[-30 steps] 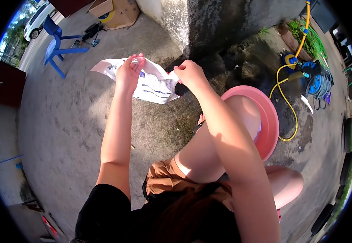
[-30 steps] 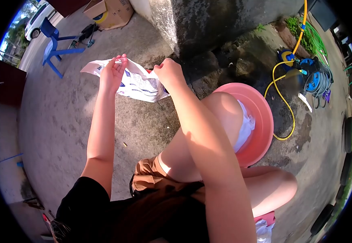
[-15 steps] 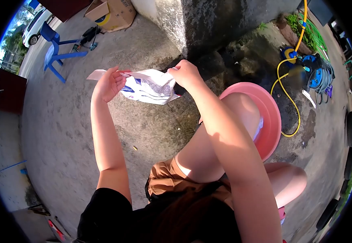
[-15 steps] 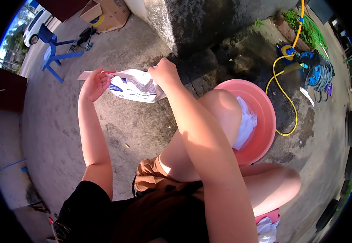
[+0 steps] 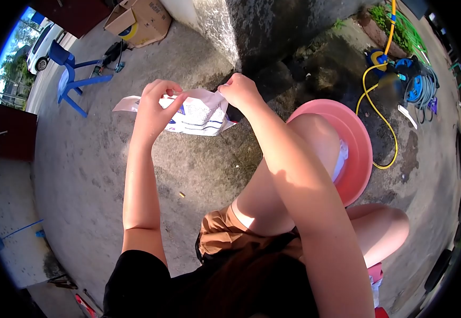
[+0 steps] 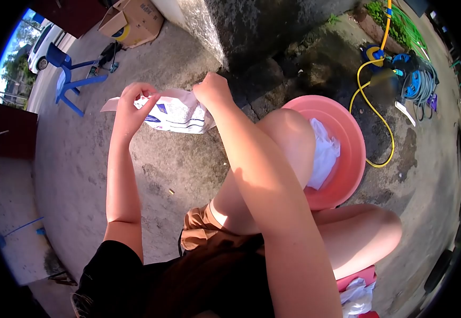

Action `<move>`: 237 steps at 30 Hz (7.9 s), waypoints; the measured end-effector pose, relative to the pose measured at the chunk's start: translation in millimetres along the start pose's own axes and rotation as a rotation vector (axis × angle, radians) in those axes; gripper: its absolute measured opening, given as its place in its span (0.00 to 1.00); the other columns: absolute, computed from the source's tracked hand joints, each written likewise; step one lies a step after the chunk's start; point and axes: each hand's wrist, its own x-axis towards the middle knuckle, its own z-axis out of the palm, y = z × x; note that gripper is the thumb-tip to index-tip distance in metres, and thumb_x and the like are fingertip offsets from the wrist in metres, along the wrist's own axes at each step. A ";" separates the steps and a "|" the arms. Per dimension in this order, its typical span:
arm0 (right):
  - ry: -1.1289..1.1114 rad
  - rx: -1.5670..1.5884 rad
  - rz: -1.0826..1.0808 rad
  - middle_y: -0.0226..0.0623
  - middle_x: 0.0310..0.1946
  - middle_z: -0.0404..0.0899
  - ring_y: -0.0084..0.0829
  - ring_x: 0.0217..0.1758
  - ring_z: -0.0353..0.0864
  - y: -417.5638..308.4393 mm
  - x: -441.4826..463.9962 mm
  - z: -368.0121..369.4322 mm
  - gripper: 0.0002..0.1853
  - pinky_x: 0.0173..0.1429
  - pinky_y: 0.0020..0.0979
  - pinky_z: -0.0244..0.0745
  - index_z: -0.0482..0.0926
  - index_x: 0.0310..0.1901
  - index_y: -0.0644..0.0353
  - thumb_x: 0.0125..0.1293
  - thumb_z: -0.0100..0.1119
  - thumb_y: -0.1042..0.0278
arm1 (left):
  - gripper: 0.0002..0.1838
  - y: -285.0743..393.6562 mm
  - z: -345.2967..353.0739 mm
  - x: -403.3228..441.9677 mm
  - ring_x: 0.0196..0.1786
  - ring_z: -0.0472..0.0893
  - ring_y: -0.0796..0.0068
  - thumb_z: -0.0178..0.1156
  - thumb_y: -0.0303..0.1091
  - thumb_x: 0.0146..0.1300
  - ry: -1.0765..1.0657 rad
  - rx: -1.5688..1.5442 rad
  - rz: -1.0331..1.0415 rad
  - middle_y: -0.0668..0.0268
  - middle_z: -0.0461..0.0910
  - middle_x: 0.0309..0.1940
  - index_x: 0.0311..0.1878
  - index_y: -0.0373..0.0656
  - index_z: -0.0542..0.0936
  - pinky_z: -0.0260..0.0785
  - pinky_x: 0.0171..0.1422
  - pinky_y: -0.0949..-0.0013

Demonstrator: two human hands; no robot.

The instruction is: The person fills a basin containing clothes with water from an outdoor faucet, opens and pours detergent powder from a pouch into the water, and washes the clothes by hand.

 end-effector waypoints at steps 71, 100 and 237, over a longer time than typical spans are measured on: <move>-0.101 -0.200 -0.406 0.44 0.35 0.80 0.40 0.39 0.79 18.3 3.7 -4.4 0.10 0.42 0.35 0.73 0.77 0.36 0.60 0.51 0.61 0.68 | 0.11 -18.9 63.9 52.7 0.38 0.71 0.62 0.68 0.35 0.43 -0.655 0.041 0.361 0.63 0.76 0.26 0.29 0.40 0.81 0.63 0.46 0.63; -0.099 -0.185 0.044 0.47 0.39 0.79 0.40 0.44 0.79 12.7 -0.5 6.7 0.25 0.48 0.33 0.73 0.76 0.40 0.63 0.47 0.60 0.49 | 0.17 -9.6 61.6 37.7 0.32 0.76 0.61 0.66 0.45 0.41 -0.465 0.340 0.296 0.62 0.75 0.22 0.20 0.42 0.74 0.67 0.38 0.62; 0.154 -0.898 -0.326 0.39 0.26 0.80 0.38 0.35 0.80 123.3 26.2 -177.3 0.13 0.42 0.36 0.72 0.82 0.26 0.55 0.57 0.54 0.56 | 0.08 -50.7 208.9 63.1 0.31 0.79 0.53 0.57 0.33 0.51 -0.692 0.179 0.028 0.51 0.78 0.25 0.30 0.38 0.78 0.70 0.37 0.59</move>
